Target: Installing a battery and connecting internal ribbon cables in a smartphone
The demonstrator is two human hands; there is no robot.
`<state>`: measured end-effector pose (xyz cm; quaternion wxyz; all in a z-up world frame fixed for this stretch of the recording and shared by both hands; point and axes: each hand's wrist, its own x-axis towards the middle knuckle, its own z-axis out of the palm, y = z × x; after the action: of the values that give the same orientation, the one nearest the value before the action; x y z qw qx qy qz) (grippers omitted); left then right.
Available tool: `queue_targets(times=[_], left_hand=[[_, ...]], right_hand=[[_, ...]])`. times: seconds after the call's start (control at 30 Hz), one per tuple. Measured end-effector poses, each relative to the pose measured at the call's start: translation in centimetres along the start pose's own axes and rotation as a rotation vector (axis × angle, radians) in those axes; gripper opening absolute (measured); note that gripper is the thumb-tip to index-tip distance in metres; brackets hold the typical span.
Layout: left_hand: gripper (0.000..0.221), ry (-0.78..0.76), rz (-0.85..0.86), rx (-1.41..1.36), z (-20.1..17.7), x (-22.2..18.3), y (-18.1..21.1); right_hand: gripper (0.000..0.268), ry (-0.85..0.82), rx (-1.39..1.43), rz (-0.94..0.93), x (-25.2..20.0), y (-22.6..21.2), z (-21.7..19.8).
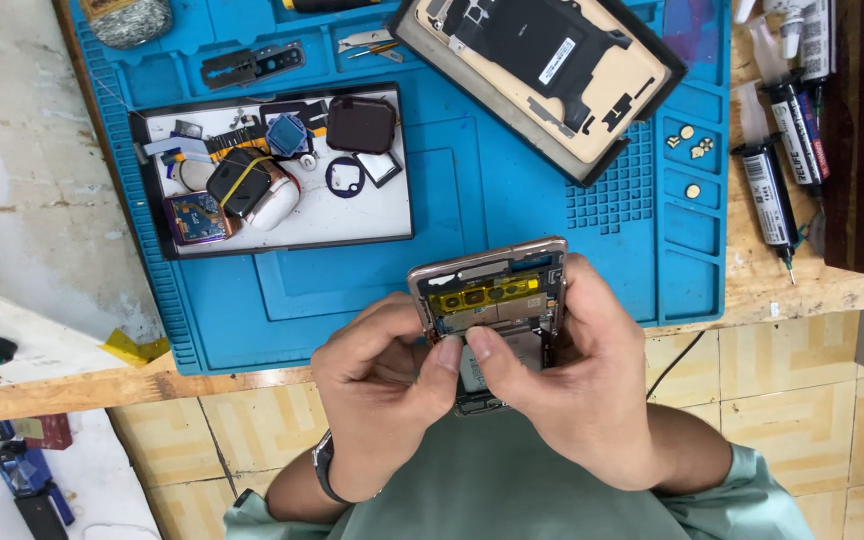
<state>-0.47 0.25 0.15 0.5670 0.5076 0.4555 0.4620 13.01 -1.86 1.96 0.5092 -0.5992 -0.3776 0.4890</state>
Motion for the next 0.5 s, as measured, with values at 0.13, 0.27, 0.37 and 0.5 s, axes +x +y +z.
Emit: queue_targets(times=[0.13, 0.27, 0.37, 0.5], left_hand=[[0.006, -0.006, -0.034, -0.019, -0.12, 0.06, -0.08], [0.006, -0.012, -0.075, -0.086, -0.07, -0.02, -0.09], [0.005, -0.012, -0.088, -0.077, 0.04, 0.06, -0.03], [0.007, -0.021, -0.083, -0.115, 0.34, 0.22, 0.06]], right_hand=[[0.034, -0.004, 0.028, 0.011, -0.02, 0.24, -0.01], [0.032, -0.001, -0.006, 0.013, 0.01, 0.18, 0.0], [0.033, -0.009, 0.008, 0.013, 0.03, 0.23, -0.05], [0.034, -0.033, 0.007, 0.017, 0.17, -0.11, -0.31]])
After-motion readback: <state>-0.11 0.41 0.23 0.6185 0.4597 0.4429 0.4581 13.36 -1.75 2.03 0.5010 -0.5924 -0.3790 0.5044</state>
